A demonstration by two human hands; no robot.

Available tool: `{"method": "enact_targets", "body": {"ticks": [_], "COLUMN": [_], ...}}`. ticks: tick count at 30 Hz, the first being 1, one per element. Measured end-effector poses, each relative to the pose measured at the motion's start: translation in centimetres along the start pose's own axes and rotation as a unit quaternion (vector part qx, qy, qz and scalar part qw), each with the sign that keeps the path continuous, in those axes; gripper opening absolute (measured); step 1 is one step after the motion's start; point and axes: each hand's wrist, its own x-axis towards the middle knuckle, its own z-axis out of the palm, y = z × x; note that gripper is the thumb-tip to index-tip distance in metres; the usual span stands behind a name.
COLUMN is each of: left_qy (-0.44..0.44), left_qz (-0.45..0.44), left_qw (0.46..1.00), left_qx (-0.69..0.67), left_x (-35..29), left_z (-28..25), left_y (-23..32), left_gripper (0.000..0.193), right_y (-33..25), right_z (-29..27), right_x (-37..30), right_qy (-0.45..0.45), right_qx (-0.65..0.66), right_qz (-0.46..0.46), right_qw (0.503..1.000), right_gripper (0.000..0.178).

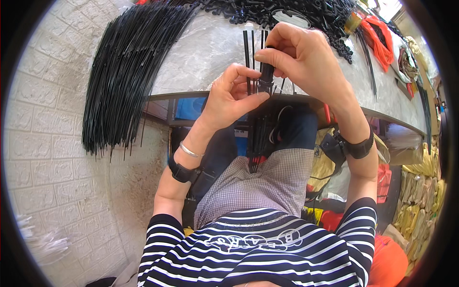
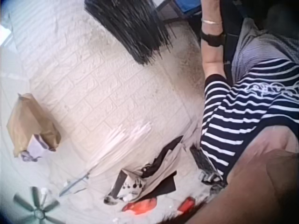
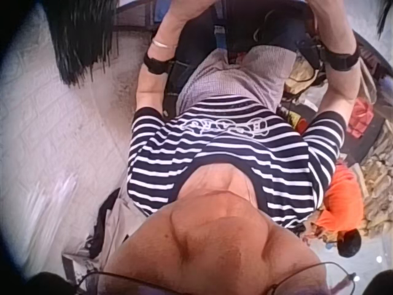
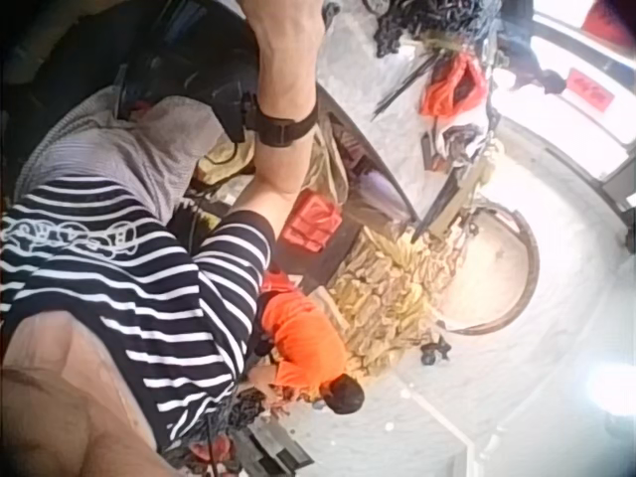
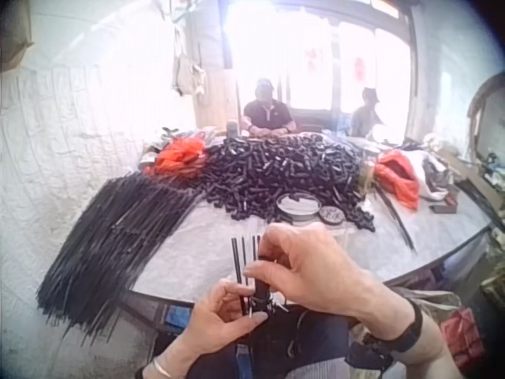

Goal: Manually assemble and align thin metal umbrella ribs into a plastic holder.

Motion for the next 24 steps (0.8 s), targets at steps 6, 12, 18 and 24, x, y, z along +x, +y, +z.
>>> {"method": "enact_targets", "body": {"ticks": [6, 12, 18, 24], "left_qy": [-0.005, -0.007, -0.004, 0.014], "left_qz": [0.009, -0.004, 0.015, 0.018], "left_qw": [1.0, 1.0, 1.0, 1.0], "left_qx": [-0.019, -0.002, -0.01, -0.015], "left_x": [0.02, 0.09, 0.01, 0.24], "left_z": [0.37, 0.49, 0.15, 0.86], "left_y": [0.17, 0.26, -0.54, -0.14], "left_gripper": [0.036, 0.036, 0.035, 0.034], "right_y": [-0.54, -0.34, -0.45, -0.53], "right_z": [-0.21, -0.28, 0.38, 0.43], "right_x": [-0.28, -0.42, -0.46, 0.31], "right_qy": [0.007, -0.012, 0.0, -0.012], "right_qx": [-0.08, 0.012, -0.112, -0.086], "right_qz": [-0.087, 0.006, -0.139, -0.063], "right_qw": [0.993, 1.0, 0.984, 0.994], "right_gripper": [0.023, 0.022, 0.018, 0.027]}}
